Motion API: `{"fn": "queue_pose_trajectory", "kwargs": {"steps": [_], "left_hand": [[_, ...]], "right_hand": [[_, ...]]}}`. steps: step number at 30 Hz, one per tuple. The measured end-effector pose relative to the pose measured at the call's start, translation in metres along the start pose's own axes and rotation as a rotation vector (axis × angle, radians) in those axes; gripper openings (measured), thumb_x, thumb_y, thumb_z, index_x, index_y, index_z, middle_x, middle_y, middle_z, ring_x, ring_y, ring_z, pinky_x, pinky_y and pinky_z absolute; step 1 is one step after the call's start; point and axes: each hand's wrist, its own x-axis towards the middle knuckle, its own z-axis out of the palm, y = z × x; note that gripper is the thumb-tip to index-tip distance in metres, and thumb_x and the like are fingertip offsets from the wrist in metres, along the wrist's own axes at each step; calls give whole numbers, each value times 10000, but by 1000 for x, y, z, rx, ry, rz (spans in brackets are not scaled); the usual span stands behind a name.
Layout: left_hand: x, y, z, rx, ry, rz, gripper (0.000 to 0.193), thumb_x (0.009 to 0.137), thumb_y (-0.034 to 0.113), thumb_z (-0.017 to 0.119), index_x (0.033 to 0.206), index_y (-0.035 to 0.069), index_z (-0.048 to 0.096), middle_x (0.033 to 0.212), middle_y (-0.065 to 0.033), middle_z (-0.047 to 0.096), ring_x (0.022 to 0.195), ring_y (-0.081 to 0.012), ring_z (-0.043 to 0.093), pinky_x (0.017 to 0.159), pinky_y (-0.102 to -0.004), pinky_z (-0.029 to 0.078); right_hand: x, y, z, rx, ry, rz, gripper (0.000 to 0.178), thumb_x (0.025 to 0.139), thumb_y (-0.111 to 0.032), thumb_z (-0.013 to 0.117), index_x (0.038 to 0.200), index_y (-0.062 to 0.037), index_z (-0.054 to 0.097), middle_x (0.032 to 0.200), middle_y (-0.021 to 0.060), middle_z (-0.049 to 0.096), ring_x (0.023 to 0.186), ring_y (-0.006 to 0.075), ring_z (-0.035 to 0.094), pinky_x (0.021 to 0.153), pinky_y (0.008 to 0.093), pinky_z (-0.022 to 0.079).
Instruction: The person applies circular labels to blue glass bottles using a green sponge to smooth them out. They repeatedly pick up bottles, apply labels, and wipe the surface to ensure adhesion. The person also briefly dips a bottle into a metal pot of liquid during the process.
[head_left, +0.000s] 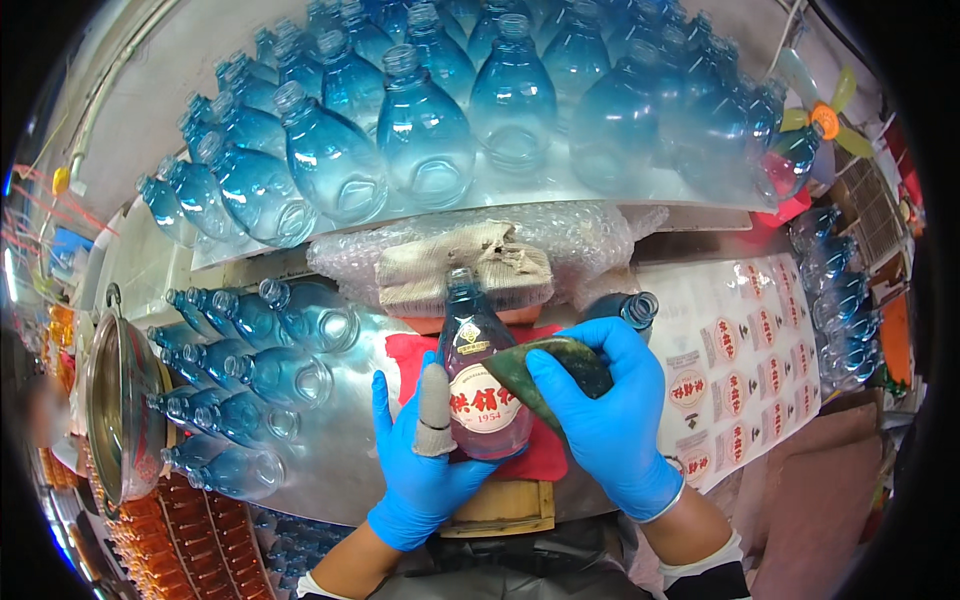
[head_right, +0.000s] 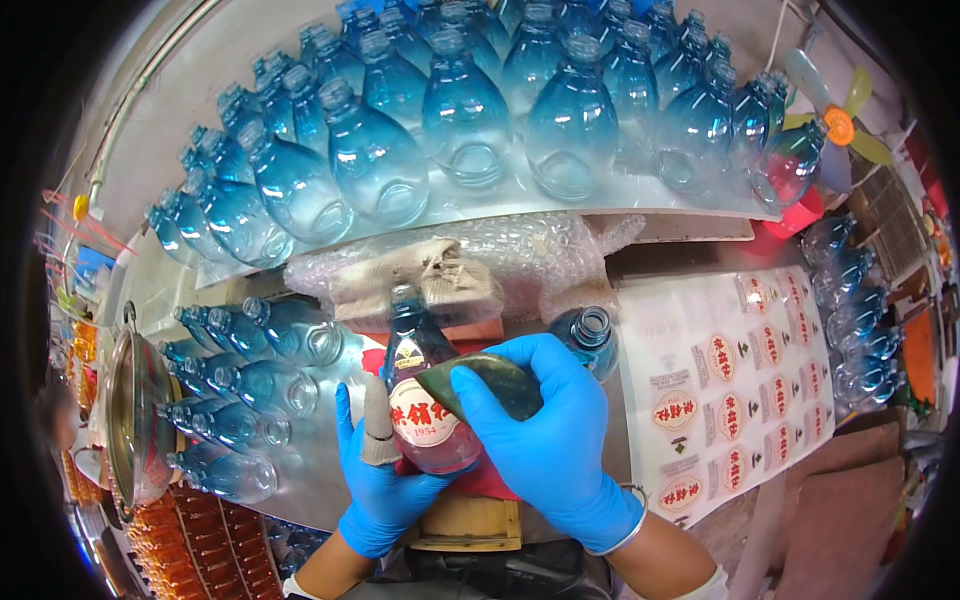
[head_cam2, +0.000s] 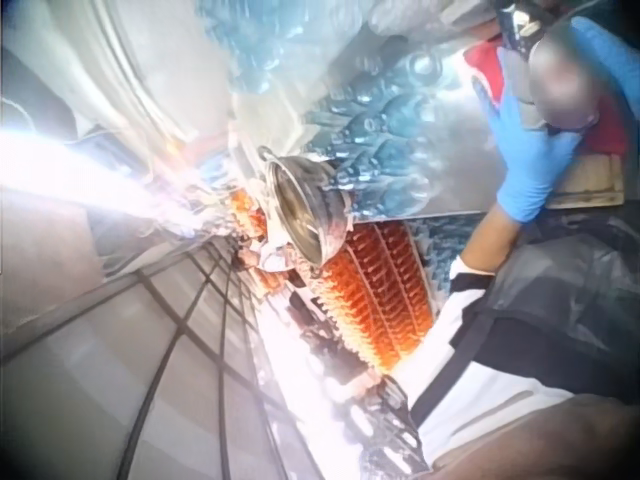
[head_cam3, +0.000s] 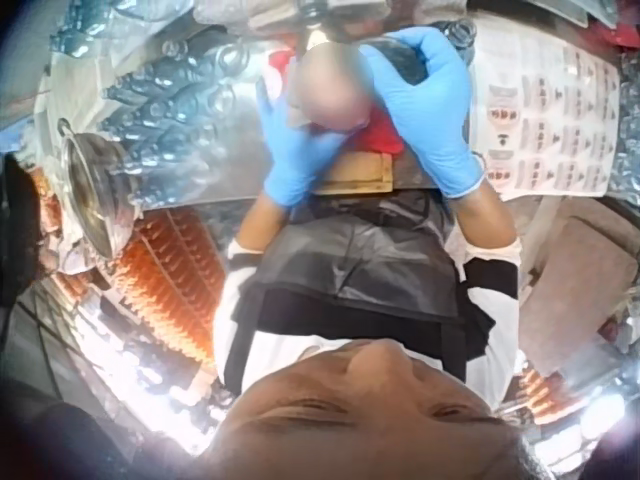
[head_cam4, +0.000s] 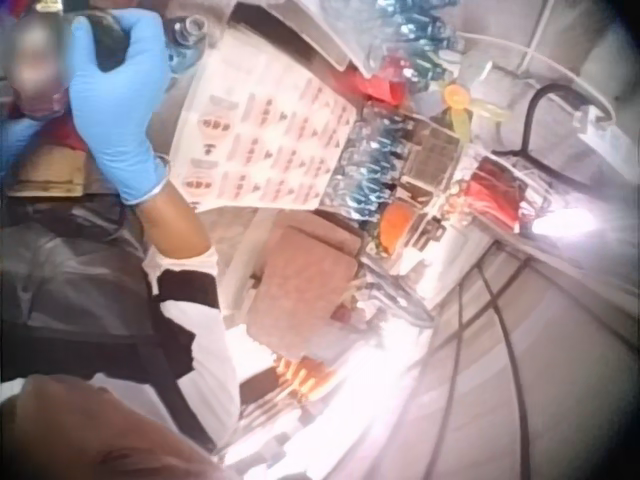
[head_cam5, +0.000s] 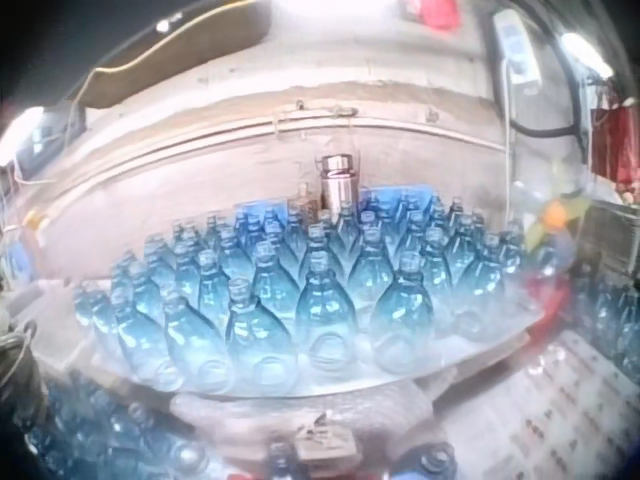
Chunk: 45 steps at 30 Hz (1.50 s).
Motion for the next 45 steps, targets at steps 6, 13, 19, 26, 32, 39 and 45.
{"fn": "queue_pose_trajectory", "kwargs": {"steps": [6, 13, 19, 26, 32, 39, 45], "left_hand": [[25, -1, -30, 86, -150, 21, 926, 579, 430, 786, 1334, 71, 389, 1250, -131, 498, 1135, -273, 486, 1076, -503, 156], [64, 6, -59, 251, -456, 136, 864, 542, 464, 782, 1297, 184, 465, 1199, -131, 514, 1082, -291, 505, 1049, -494, 239], [53, -7, -42, -120, -281, 42, 982, 554, 467, 793, 1375, 148, 358, 1242, -121, 510, 1118, -270, 510, 1049, -473, 229], [25, -16, -25, -101, -123, 112, 987, 575, 374, 804, 1396, 119, 321, 1269, -88, 513, 1139, -263, 510, 1067, -524, 119], [25, -13, -24, -139, -66, 91, 992, 578, 381, 801, 1398, 115, 311, 1243, -100, 533, 1118, -260, 527, 1075, -517, 107], [10, -10, -16, -10, -16, 134, 894, 638, 380, 762, 1384, 133, 336, 1255, -169, 499, 1096, -333, 534, 1042, -616, 25], [9, -7, -17, 16, -28, 113, 884, 640, 394, 757, 1369, 103, 352, 1242, -164, 511, 1096, -311, 538, 1035, -636, -2]], "right_hand": [[-5, 13, -5, 115, 154, 55, 189, 790, -101, 692, 894, -19, 557, 815, 56, 624, 719, 93, 579, 637, 242, 481], [-5, 10, -16, 242, 153, 123, 196, 787, -64, 697, 931, -6, 579, 845, 57, 636, 764, 97, 591, 686, 237, 494], [-4, 0, -23, 211, 108, -5, 187, 766, -58, 716, 918, -12, 619, 844, 43, 637, 759, 97, 592, 681, 234, 492], [10, -17, -8, 60, 1, -131, 184, 763, -74, 714, 907, -11, 620, 819, 72, 642, 735, 117, 609, 669, 243, 494], [20, 5, 7, -151, 160, -270, 188, 764, -78, 711, 917, -17, 620, 843, 72, 640, 745, 121, 612, 673, 248, 497], [-9, 3, 11, 100, 157, -108, 183, 781, -65, 696, 931, -3, 611, 865, 66, 642, 770, 113, 609, 692, 244, 503], [-5, 14, 12, 57, 189, -79, 192, 787, -94, 697, 934, -7, 609, 841, 60, 639, 755, 113, 605, 688, 249, 499]]}}
